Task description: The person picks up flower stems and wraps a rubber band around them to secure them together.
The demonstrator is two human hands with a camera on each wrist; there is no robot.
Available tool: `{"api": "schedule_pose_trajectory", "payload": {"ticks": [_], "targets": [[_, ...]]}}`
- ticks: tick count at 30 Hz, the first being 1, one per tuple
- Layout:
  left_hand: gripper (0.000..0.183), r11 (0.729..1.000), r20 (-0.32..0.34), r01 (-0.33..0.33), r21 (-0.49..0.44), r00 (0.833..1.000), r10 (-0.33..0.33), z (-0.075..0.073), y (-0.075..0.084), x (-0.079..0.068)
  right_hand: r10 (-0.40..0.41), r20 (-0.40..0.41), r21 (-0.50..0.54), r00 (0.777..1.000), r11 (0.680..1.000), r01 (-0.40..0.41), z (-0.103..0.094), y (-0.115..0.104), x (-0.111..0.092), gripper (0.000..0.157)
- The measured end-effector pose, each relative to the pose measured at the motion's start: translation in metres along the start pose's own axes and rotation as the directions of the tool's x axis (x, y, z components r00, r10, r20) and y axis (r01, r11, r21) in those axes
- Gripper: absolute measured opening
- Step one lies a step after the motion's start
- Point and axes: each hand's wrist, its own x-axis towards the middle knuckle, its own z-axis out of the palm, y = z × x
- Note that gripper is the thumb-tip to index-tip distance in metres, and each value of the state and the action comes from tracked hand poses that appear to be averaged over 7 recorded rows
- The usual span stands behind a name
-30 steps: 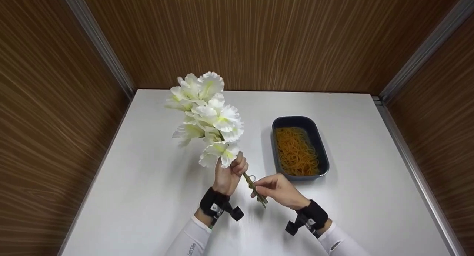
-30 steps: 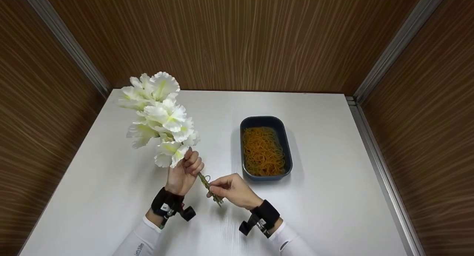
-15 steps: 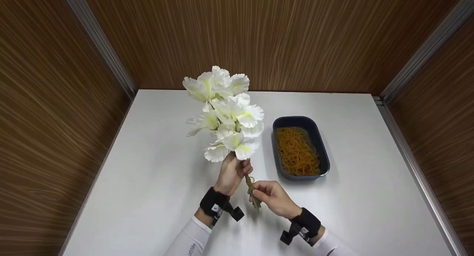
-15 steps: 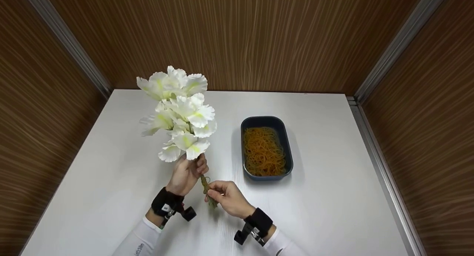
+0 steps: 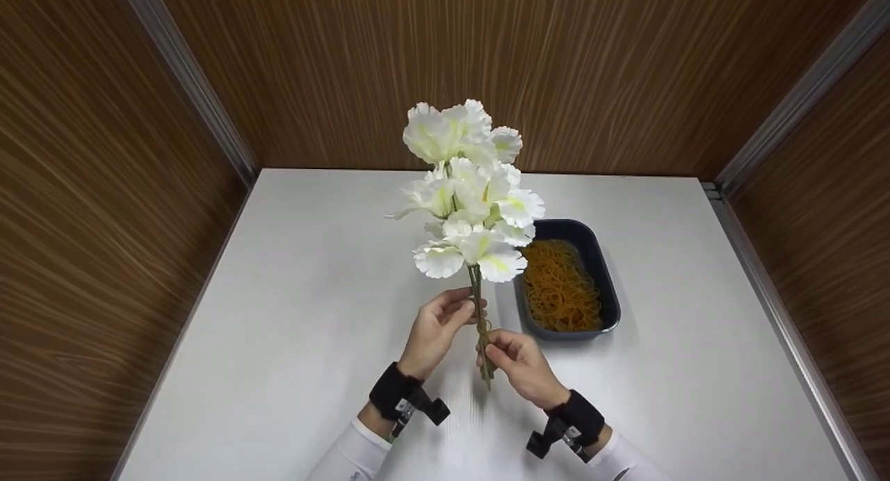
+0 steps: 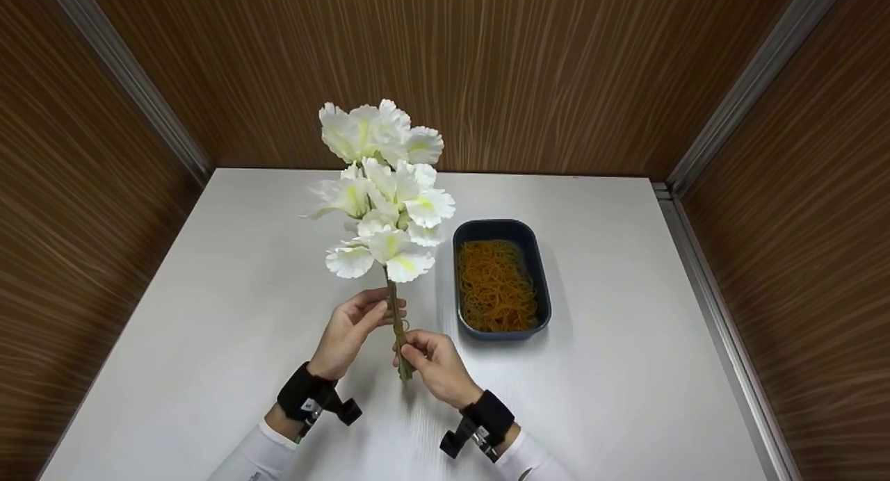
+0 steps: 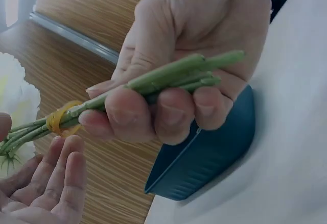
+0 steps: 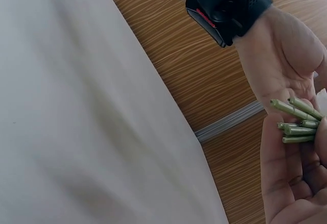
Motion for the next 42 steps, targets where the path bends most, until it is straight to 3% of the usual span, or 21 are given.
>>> {"api": "schedule_pose_trajectory", "payload": {"ticks": [4,13,17,20,25,31,34,36,38,42], "targets": [[0.035,0.998,-0.018,-0.002,0.066,1.0,0.003,0.001,-0.007,-0.002,-0.001,0.011,0.016,1.0,1.0,0.001,-0.001,0.003,-0.001,0.028],[0.03,0.977,-0.069,-0.07,0.202,0.994,0.086,0.004,-0.01,-0.002,0.004,0.054,0.076,0.999,0.997,-0.008,0.003,0.012,-0.003,0.019],[0.028,0.969,-0.068,-0.082,0.232,0.993,0.1,0.003,-0.01,-0.003,0.015,0.053,0.073,0.998,0.997,-0.019,0.004,0.011,-0.003,0.031],[0.028,0.971,-0.074,-0.079,0.228,0.992,0.098,0.002,-0.009,-0.003,0.05,0.031,0.035,0.998,0.998,-0.052,0.002,0.009,-0.004,0.039],[0.029,0.971,-0.072,-0.077,0.225,0.993,0.095,-0.004,-0.008,-0.001,0.093,-0.05,-0.082,0.994,0.992,-0.096,-0.008,0.002,-0.006,0.035],[0.03,0.974,-0.063,-0.034,0.222,0.997,0.049,-0.015,-0.011,0.003,0.031,-0.198,-0.246,0.98,0.966,-0.08,-0.029,-0.019,-0.008,0.024],[0.031,0.978,-0.056,-0.003,0.21,0.998,0.015,-0.02,-0.016,0.005,-0.041,-0.267,-0.358,0.963,0.932,-0.06,-0.04,-0.03,-0.011,0.019],[0.031,0.978,-0.056,0.019,0.206,0.998,-0.008,-0.023,-0.02,0.006,-0.1,-0.304,-0.461,0.947,0.886,-0.054,-0.047,-0.037,-0.013,0.018],[0.032,0.979,-0.059,0.041,0.202,0.998,-0.029,-0.026,-0.024,0.007,-0.155,-0.325,-0.567,0.933,0.821,-0.061,-0.055,-0.041,-0.015,0.02],[0.032,0.978,-0.07,0.082,0.192,0.995,-0.069,-0.031,-0.032,0.008,-0.233,-0.329,-0.742,0.915,0.663,-0.098,-0.071,-0.046,-0.019,0.028]]}}
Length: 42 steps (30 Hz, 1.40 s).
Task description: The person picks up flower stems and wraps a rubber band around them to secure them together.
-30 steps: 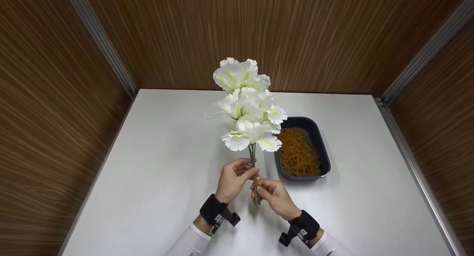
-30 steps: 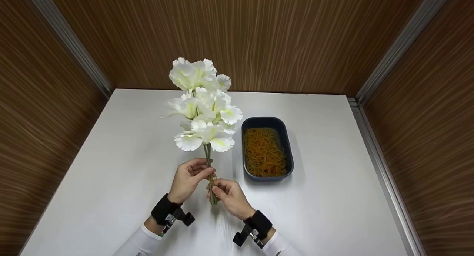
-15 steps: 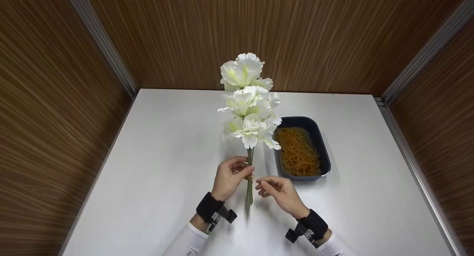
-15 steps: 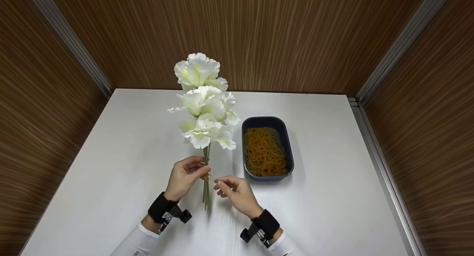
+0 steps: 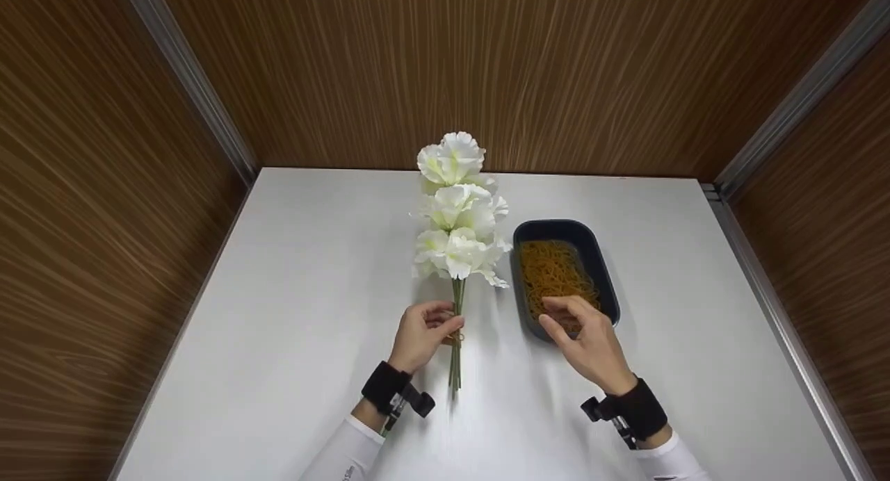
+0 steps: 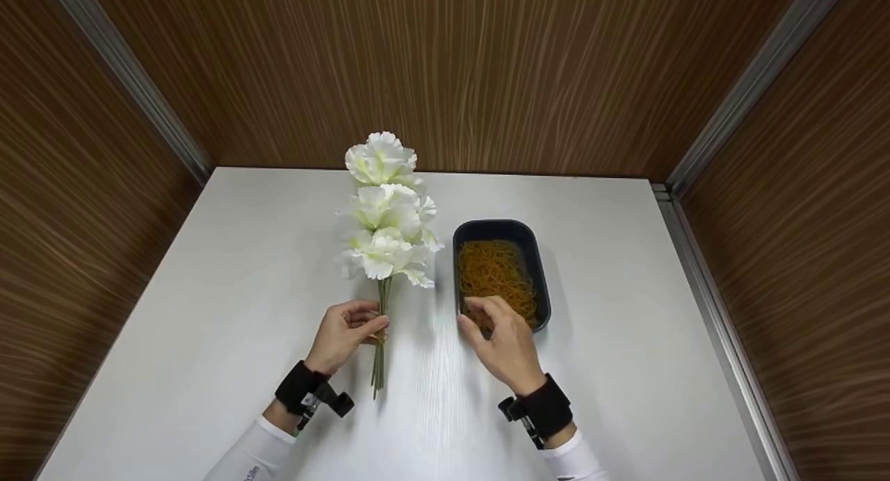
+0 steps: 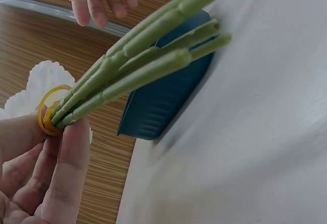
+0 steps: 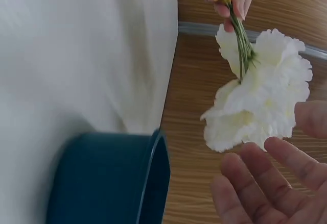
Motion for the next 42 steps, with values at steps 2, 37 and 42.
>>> {"api": "schedule_pose_trajectory", "payload": {"ticks": [2,37,42], "targets": [[0.033,1.0,-0.003,0.018,-0.003,1.0,-0.018,-0.001,-0.006,0.001,-0.019,-0.016,-0.089,1.0,0.996,0.017,-0.006,0.004,0.0,0.033],[0.03,0.964,-0.064,0.157,0.216,0.987,-0.146,-0.013,-0.054,0.006,0.025,-0.003,-0.391,1.0,0.92,-0.024,-0.027,0.037,-0.023,0.077],[0.031,0.941,-0.102,0.145,0.307,0.988,-0.119,-0.016,-0.052,0.004,0.025,0.0,-0.396,1.0,0.918,-0.023,-0.027,0.037,-0.022,0.078]]}}
